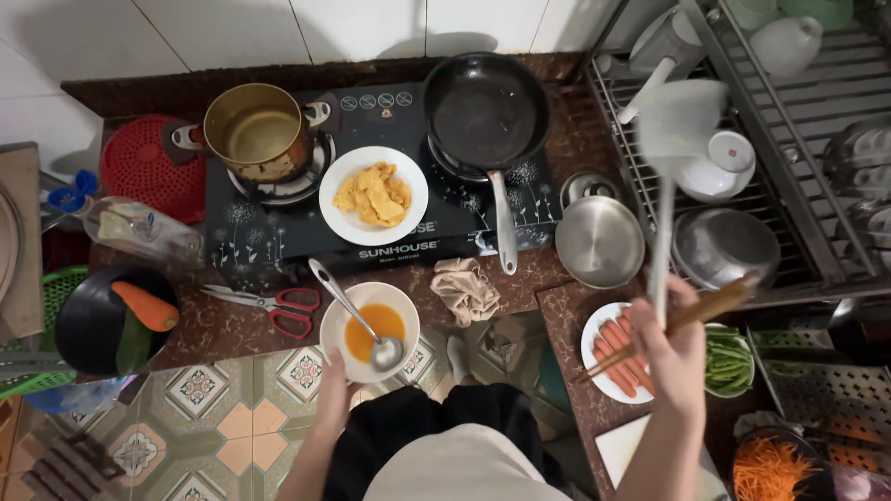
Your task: Cooking an omelette in a pan using a spatula and chopsticks.
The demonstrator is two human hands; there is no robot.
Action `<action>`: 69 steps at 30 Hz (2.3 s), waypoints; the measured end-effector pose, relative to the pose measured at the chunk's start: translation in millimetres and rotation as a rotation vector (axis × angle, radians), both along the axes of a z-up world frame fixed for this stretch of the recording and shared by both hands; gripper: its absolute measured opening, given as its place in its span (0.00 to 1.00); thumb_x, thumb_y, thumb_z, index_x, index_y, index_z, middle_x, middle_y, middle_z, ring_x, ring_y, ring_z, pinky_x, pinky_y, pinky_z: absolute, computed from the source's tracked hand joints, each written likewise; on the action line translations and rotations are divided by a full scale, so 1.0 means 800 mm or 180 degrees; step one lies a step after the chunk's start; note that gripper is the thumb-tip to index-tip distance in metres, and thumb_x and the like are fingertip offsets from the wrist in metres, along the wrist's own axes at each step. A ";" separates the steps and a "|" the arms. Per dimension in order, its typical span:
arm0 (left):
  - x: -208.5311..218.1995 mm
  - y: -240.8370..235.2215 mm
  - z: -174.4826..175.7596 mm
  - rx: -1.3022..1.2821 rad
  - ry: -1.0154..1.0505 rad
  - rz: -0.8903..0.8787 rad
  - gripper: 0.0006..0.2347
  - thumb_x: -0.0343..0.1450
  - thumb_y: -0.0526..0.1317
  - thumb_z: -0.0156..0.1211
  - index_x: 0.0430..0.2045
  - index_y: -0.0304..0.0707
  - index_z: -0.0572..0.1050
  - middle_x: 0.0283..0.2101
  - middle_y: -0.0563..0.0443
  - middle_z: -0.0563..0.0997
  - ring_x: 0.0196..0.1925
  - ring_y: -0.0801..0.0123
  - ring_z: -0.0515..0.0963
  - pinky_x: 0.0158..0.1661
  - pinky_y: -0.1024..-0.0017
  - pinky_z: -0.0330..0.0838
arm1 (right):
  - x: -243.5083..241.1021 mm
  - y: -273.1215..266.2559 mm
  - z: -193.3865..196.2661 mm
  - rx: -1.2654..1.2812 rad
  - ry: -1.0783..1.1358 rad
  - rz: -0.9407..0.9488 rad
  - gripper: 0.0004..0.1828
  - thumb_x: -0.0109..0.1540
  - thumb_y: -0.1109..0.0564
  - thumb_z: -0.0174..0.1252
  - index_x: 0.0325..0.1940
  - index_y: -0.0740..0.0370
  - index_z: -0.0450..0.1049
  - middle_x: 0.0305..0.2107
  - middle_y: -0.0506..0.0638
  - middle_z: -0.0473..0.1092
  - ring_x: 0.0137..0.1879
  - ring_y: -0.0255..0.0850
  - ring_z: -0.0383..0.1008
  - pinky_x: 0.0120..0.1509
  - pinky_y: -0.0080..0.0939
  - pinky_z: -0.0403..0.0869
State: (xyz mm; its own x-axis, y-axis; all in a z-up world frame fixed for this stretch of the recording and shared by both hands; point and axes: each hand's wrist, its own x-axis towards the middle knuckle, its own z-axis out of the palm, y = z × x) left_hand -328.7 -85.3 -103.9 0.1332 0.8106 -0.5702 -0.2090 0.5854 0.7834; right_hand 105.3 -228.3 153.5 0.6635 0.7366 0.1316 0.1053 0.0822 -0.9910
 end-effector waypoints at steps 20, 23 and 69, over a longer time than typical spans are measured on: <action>0.272 0.302 0.270 0.1393 0.0766 -0.1188 0.28 0.75 0.61 0.44 0.66 0.45 0.58 0.61 0.64 0.66 0.51 0.74 0.76 0.35 0.67 0.78 | 0.103 0.452 0.086 -0.0347 -0.0599 0.2128 0.23 0.57 0.53 0.73 0.35 0.51 0.59 0.56 0.58 0.74 0.56 0.37 0.81 0.42 0.27 0.83; 0.315 0.318 0.308 0.1308 0.0206 -0.1343 0.27 0.77 0.61 0.44 0.54 0.36 0.71 0.43 0.49 0.77 0.41 0.69 0.76 0.33 0.68 0.71 | 0.138 0.494 0.080 -0.0284 -0.0123 0.2036 0.23 0.60 0.57 0.71 0.34 0.56 0.58 0.49 0.65 0.80 0.35 0.42 0.73 0.27 0.30 0.69; 0.507 0.513 0.307 0.4324 0.0580 0.0392 0.18 0.74 0.38 0.70 0.57 0.35 0.76 0.56 0.41 0.81 0.59 0.57 0.80 0.61 0.63 0.74 | 0.165 0.397 0.005 0.0495 -0.0742 0.0041 0.06 0.68 0.65 0.62 0.43 0.70 0.71 0.38 0.55 0.79 0.51 0.40 0.82 0.52 0.29 0.75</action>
State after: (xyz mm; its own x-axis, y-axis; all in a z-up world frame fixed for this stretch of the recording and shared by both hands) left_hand 77.2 325.3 141.6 0.0302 0.7408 0.6710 -0.0369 -0.6700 0.7414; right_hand 237.5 88.9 157.1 0.5926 0.7038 0.3918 0.3269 0.2344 -0.9155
